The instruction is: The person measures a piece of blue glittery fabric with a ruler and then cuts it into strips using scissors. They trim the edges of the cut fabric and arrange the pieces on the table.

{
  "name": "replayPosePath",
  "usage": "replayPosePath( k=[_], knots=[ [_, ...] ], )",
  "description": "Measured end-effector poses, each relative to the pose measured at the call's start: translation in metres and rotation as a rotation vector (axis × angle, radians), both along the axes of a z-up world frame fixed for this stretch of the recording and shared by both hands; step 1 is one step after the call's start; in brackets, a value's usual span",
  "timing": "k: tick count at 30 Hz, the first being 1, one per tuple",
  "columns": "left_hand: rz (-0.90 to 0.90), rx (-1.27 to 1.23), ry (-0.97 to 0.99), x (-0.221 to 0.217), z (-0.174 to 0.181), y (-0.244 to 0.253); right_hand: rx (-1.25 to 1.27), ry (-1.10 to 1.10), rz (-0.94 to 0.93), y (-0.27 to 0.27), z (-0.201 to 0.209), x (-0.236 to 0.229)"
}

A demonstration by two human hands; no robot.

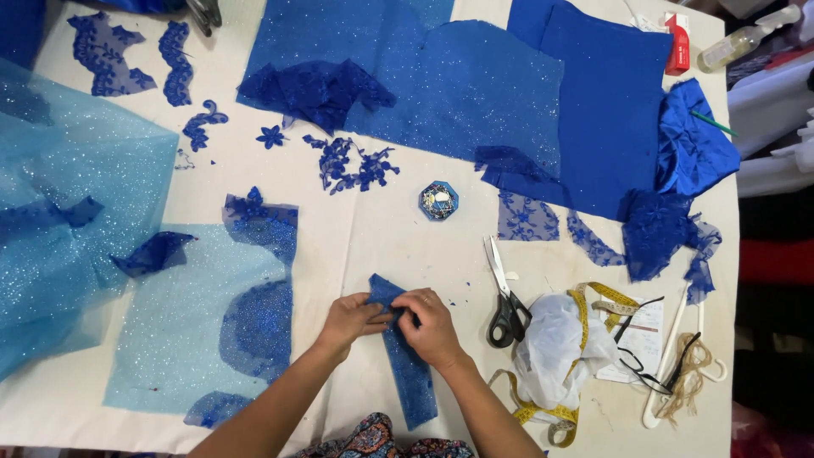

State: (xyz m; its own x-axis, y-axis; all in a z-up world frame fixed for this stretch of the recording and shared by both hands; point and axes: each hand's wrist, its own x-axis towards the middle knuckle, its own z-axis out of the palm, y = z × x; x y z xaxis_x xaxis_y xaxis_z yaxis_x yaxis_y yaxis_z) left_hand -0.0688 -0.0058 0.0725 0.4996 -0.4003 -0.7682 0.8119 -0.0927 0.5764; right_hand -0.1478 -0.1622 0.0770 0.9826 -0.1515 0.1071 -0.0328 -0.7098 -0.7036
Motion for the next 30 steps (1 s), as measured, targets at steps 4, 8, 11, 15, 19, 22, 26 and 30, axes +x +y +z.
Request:
replayPosePath(
  k=[4,8,11,15,19,22,26,30],
  knots=[
    [0.017,-0.008,-0.002,-0.002,-0.014,0.006,0.398,0.229,-0.267,-0.001,0.017,0.017],
    [-0.010,-0.016,-0.020,-0.002,-0.020,0.009,0.364,0.402,-0.277,0.004,0.023,0.039],
    [-0.035,-0.020,-0.024,0.000,-0.012,0.008,0.350,0.536,-0.234,0.007,0.021,0.049],
    [-0.018,-0.007,-0.023,0.000,-0.011,0.007,0.291,0.654,-0.224,0.006,0.021,0.054],
    [-0.029,0.002,-0.026,0.001,-0.003,0.007,0.327,0.722,-0.225,0.001,0.022,0.060],
    [-0.043,0.004,-0.042,0.000,-0.004,0.007,0.400,0.756,-0.273,-0.003,0.022,0.060],
    [-0.027,0.006,-0.039,0.000,-0.013,0.008,0.437,0.734,-0.371,-0.025,0.003,0.065],
    [-0.035,0.025,-0.034,0.003,-0.010,0.012,0.423,0.573,-0.629,-0.081,-0.024,0.064]
  ],
)
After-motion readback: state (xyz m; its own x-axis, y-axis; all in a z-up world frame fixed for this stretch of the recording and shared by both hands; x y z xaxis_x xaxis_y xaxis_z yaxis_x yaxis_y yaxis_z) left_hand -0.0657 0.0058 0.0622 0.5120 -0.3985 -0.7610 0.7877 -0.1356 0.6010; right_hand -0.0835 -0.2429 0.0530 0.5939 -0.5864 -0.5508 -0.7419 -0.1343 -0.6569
